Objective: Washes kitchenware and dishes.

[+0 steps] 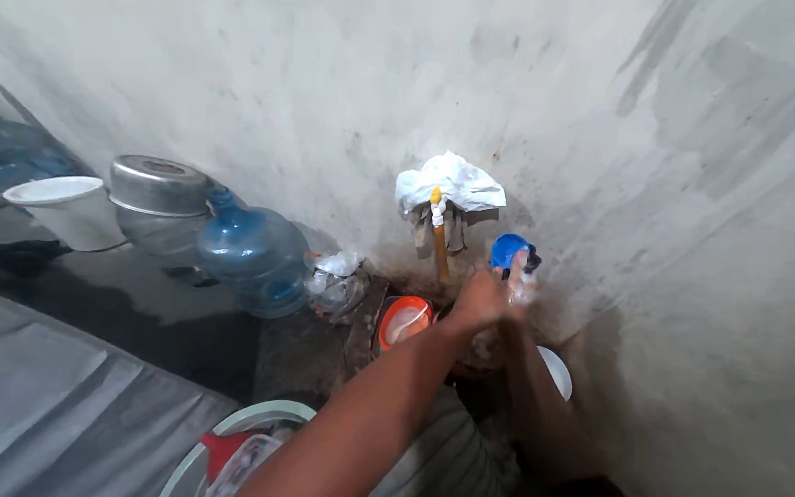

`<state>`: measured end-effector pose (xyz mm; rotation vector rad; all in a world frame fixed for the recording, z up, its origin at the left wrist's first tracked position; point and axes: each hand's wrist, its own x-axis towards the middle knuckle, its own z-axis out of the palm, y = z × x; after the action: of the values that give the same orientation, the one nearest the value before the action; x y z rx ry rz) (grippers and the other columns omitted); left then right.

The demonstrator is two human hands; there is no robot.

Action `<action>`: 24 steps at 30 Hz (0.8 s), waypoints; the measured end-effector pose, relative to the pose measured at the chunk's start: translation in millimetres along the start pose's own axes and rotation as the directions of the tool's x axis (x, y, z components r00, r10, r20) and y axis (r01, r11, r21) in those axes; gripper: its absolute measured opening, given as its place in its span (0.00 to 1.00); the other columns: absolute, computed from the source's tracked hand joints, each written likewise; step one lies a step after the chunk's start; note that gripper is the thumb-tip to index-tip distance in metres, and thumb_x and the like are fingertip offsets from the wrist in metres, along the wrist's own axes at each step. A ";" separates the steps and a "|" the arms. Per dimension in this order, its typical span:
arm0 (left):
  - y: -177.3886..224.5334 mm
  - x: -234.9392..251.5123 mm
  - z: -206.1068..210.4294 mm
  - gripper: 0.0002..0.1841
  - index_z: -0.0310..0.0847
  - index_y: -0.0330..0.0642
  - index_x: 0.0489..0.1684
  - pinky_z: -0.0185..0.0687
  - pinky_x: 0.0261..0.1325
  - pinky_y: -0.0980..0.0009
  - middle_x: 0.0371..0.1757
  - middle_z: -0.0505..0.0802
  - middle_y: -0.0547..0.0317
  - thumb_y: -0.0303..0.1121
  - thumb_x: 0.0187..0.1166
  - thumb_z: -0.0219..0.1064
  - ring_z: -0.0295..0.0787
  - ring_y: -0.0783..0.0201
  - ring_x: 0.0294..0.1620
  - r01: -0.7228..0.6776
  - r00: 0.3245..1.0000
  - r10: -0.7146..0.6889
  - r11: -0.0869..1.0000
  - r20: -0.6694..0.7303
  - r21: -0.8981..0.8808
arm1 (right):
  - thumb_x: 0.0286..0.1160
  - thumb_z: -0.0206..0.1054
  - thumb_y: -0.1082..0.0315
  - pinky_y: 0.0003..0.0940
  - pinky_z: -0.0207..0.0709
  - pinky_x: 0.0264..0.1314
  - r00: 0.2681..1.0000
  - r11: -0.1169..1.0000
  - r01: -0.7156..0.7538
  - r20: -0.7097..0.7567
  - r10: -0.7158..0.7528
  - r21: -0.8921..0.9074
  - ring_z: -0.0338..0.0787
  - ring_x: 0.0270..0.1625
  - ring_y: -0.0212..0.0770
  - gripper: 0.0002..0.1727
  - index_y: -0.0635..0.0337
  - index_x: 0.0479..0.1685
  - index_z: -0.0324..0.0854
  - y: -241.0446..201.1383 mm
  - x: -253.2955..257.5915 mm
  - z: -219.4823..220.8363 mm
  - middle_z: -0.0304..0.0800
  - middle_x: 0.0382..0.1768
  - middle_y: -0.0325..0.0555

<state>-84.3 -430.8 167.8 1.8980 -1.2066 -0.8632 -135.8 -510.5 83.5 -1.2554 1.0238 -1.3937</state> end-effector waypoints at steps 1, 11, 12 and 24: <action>-1.2 3.0 -1.4 0.24 0.57 0.36 0.82 0.82 0.64 0.46 0.59 0.87 0.36 0.43 0.96 0.44 0.88 0.44 0.60 0.008 1.000 -0.009 1.000 -0.029 -0.025 | 0.89 0.50 0.38 0.44 0.87 0.53 0.998 0.999 0.051 -0.041 -0.051 -0.005 0.91 0.45 0.39 0.34 0.62 0.59 0.84 2.7 1.0 0.8 0.91 0.44 0.49; -17.0 18.2 -2.9 0.27 0.61 0.43 0.89 0.72 0.77 0.40 0.75 0.82 0.37 0.46 0.97 0.38 0.79 0.41 0.76 -0.067 0.991 0.045 0.981 -0.123 -0.182 | 0.80 0.68 0.67 0.55 0.81 0.68 0.817 0.712 0.572 0.207 -0.538 -0.406 0.85 0.69 0.55 0.19 0.59 0.68 0.83 -17.6 16.3 -0.7 0.83 0.69 0.59; -12.3 15.1 -2.1 0.29 0.62 0.44 0.89 0.71 0.78 0.39 0.76 0.82 0.37 0.49 0.97 0.36 0.78 0.42 0.77 -0.065 0.990 0.040 0.980 -0.136 -0.186 | 0.79 0.69 0.65 0.54 0.83 0.67 0.784 0.675 0.609 0.193 -0.590 -0.416 0.87 0.67 0.54 0.19 0.58 0.66 0.84 -14.2 18.8 0.6 0.85 0.67 0.57; -15.5 4.9 -6.2 0.37 0.79 0.35 0.66 0.78 0.65 0.42 0.59 0.88 0.36 0.53 0.95 0.27 0.85 0.43 0.62 0.015 0.981 -0.067 0.960 -0.181 -0.278 | 0.77 0.69 0.70 0.51 0.87 0.56 0.654 0.434 0.727 0.345 -0.674 -0.531 0.92 0.54 0.56 0.11 0.60 0.54 0.91 -29.5 14.9 5.4 0.91 0.52 0.58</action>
<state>-70.6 -429.4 157.2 1.7383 -0.8858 -0.8071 -133.9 -519.6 115.6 -2.4677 0.9749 -1.6235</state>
